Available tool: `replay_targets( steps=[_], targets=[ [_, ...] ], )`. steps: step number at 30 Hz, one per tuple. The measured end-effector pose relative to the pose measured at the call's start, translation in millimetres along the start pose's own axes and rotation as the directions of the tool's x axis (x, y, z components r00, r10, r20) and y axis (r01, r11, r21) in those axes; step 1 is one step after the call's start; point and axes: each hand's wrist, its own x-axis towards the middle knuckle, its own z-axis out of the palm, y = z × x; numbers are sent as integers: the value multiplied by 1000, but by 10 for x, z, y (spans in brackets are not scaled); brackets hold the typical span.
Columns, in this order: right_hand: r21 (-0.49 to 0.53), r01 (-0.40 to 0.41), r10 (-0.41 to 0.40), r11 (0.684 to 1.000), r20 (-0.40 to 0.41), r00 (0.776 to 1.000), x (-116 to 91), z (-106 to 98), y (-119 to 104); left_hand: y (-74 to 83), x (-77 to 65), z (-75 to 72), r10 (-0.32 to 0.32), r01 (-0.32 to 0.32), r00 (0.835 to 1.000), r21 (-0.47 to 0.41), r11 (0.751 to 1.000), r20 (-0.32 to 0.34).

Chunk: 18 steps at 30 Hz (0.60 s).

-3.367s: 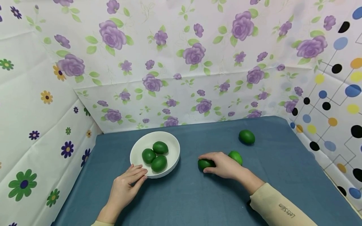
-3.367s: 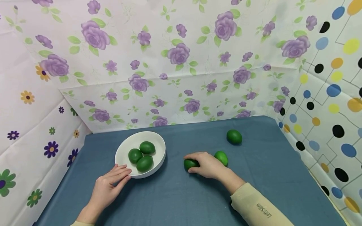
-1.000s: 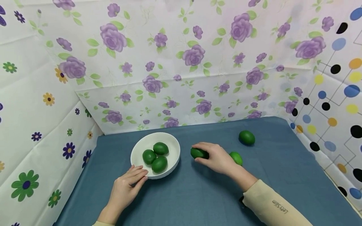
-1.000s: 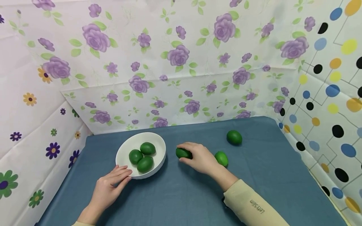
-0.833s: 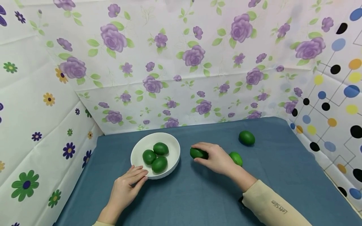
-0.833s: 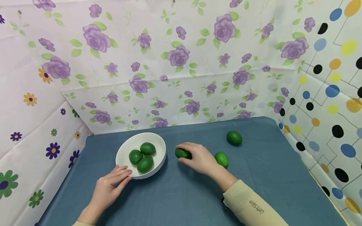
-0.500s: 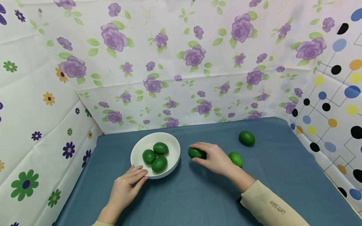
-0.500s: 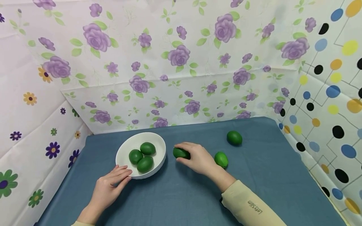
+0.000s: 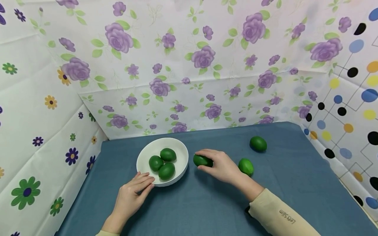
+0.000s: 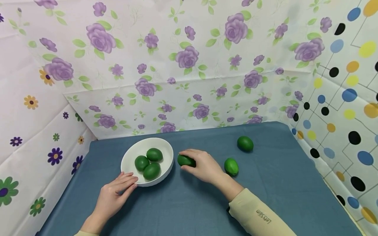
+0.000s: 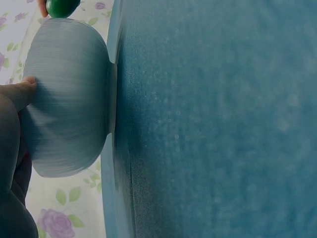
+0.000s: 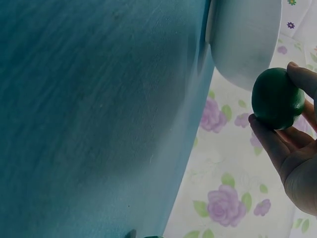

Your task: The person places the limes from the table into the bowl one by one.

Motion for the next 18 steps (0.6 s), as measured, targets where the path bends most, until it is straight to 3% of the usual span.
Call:
replay_targets(
  steps=[18],
  targets=[
    [31, 22, -23, 999, 12, 1000, 41, 83, -82, 9, 6, -5, -15, 15, 1000, 1, 1000, 9]
  ],
)
